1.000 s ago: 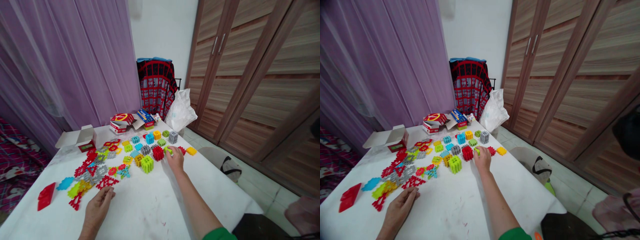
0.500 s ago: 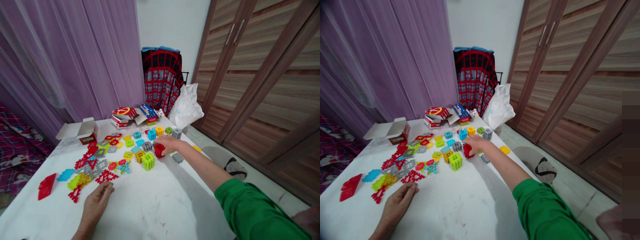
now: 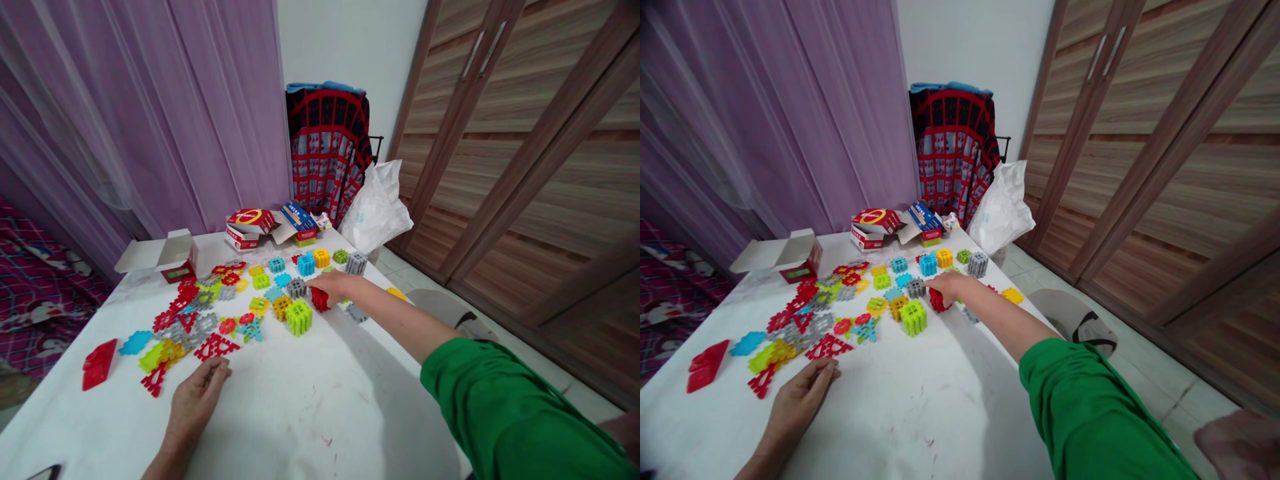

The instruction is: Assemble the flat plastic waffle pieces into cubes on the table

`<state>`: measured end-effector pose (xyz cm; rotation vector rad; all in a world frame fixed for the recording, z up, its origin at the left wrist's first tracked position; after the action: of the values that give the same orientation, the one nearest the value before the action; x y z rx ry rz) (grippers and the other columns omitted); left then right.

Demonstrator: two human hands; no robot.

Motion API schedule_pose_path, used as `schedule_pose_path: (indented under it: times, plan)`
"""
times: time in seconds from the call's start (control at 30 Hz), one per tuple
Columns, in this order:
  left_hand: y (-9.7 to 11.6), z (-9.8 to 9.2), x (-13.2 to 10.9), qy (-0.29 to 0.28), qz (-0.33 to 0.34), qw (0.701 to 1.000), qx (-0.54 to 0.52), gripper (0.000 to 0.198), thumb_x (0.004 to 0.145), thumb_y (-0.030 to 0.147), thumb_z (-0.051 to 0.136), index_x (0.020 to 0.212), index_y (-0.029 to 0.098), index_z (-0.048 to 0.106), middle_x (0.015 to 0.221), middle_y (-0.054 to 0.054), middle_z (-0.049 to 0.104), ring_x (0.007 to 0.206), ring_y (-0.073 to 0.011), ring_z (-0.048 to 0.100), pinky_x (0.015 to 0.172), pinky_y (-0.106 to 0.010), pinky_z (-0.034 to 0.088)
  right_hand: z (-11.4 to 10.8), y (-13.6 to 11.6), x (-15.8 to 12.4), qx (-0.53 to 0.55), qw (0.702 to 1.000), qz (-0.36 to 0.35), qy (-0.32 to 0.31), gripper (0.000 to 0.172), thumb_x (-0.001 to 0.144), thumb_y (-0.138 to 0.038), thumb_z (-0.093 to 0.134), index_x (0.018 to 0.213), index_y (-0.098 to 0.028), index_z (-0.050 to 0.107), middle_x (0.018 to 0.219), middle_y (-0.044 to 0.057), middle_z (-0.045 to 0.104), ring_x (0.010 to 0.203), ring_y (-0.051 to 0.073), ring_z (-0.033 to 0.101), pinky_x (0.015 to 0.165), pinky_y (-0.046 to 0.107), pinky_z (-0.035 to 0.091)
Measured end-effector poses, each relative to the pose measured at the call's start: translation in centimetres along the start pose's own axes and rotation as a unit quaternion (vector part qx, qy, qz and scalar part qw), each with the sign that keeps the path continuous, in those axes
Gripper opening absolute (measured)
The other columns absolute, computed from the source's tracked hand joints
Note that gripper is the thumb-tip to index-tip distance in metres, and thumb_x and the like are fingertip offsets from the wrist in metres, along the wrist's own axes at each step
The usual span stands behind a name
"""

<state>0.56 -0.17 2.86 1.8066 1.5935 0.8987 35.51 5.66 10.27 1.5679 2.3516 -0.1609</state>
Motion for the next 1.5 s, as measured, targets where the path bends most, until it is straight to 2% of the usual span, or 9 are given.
schedule_pose_path:
  times: [0.17, 0.5, 0.73, 0.9, 1.0, 1.1, 1.2, 1.3, 1.5]
  plan:
    - [0.0, 0.0, 0.0, 0.003, -0.001, 1.0, -0.004, 0.042, 0.072, 0.062, 0.053, 0.082, 0.025, 0.069, 0.073, -0.001, 0.078, 0.075, -0.0222, 0.074, 0.072, -0.029, 0.057, 0.2, 0.0, -0.1, 0.021, 1.0, -0.004, 0.003, 0.087, 0.064, -0.027, 0.077, 0.145, -0.027, 0.046, 0.132, 0.009, 0.063, 0.113, 0.029, 0.062, 0.085, 0.03, 0.049]
    - [0.2, -0.1, -0.1, -0.001, 0.003, 1.0, -0.021, 0.038, 0.073, 0.059, 0.055, 0.082, 0.024, 0.069, 0.073, -0.002, 0.077, 0.075, -0.0223, 0.074, 0.07, -0.028, 0.058, 0.6, 0.9, 0.3, 0.172, 0.981, 0.009, 0.095, 0.063, 0.06, -0.038, 0.082, 0.122, -0.034, 0.068, 0.114, 0.001, 0.073, 0.1, 0.027, 0.067, 0.081, 0.03, 0.049]
    - [0.2, 0.0, -0.1, -0.009, -0.008, 1.0, -0.005, 0.039, 0.073, 0.06, 0.053, 0.082, 0.025, 0.068, 0.074, -0.002, 0.078, 0.077, -0.0226, 0.074, 0.072, -0.029, 0.057, 0.8, 1.0, 0.8, 0.162, 0.982, -0.006, 0.094, 0.072, 0.052, -0.033, 0.085, 0.122, -0.031, 0.067, 0.11, 0.002, 0.073, 0.098, 0.025, 0.066, 0.082, 0.028, 0.049]
    - [0.5, -0.1, -0.1, -0.005, -0.005, 1.0, -0.008, 0.04, 0.072, 0.06, 0.053, 0.081, 0.025, 0.068, 0.074, -0.002, 0.078, 0.077, -0.023, 0.074, 0.072, -0.029, 0.057, -0.8, 2.3, -1.2, 0.165, 0.976, 0.027, 0.141, 0.088, 0.058, -0.036, 0.083, 0.14, -0.027, 0.053, 0.135, 0.008, 0.061, 0.118, 0.03, 0.059, 0.096, 0.034, 0.047]
    - [0.4, 0.0, 0.0, -0.003, -0.003, 1.0, -0.026, 0.04, 0.071, 0.06, 0.055, 0.082, 0.025, 0.068, 0.072, -0.002, 0.077, 0.076, -0.0233, 0.074, 0.071, -0.029, 0.058, -0.8, 4.1, -4.1, 0.228, 0.923, 0.136, 0.278, 0.066, 0.078, -0.036, 0.067, 0.14, -0.023, 0.05, 0.132, 0.009, 0.063, 0.113, 0.026, 0.062, 0.097, 0.037, 0.047]
    - [0.2, 0.0, 0.0, -0.004, -0.003, 0.999, -0.034, 0.04, 0.07, 0.06, 0.056, 0.083, 0.025, 0.069, 0.072, -0.002, 0.077, 0.075, -0.0232, 0.075, 0.07, -0.029, 0.058, 2.8, 4.7, -7.3, 0.33, 0.792, 0.305, 0.412, 0.047, 0.092, -0.033, 0.044, 0.137, -0.021, 0.051, 0.115, 0.01, 0.071, 0.101, 0.024, 0.067, 0.091, 0.039, 0.051]
    - [0.1, 0.0, 0.1, -0.008, -0.004, 1.0, -0.027, 0.041, 0.07, 0.061, 0.055, 0.082, 0.025, 0.069, 0.073, -0.002, 0.078, 0.075, -0.023, 0.074, 0.07, -0.029, 0.058, 7.3, 2.2, -8.0, 0.413, 0.706, 0.308, 0.485, 0.05, 0.094, -0.03, 0.035, 0.141, -0.018, 0.044, 0.119, 0.013, 0.069, 0.11, 0.024, 0.064, 0.091, 0.038, 0.051]
    - [-0.1, 0.0, 0.3, -0.01, -0.013, 0.999, -0.027, 0.043, 0.069, 0.064, 0.055, 0.082, 0.025, 0.069, 0.074, -0.002, 0.078, 0.077, -0.0237, 0.075, 0.07, -0.029, 0.058, 10.0, -0.2, -7.2, 0.451, 0.684, 0.306, 0.485, 0.052, 0.096, -0.03, 0.029, 0.147, -0.019, 0.035, 0.128, 0.015, 0.064, 0.116, 0.023, 0.062, 0.097, 0.041, 0.049]
    - [-0.2, 0.1, 0.4, -0.008, -0.02, 0.999, -0.034, 0.045, 0.067, 0.065, 0.056, 0.082, 0.025, 0.069, 0.073, -0.002, 0.078, 0.077, -0.024, 0.075, 0.07, -0.029, 0.058, 10.2, -1.6, -5.6, 0.432, 0.726, 0.3, 0.442, 0.06, 0.095, -0.02, 0.026, 0.155, -0.019, 0.018, 0.136, 0.017, 0.058, 0.126, 0.021, 0.056, 0.104, 0.04, 0.044]
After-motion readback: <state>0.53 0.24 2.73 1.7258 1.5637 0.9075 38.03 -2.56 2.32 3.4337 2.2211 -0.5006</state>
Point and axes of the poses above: each hand's wrist, its own x-axis towards the middle knuckle, its own z-axis out of the palm, y = z × x, the point moved 6 cm from there along x, towards the middle knuckle
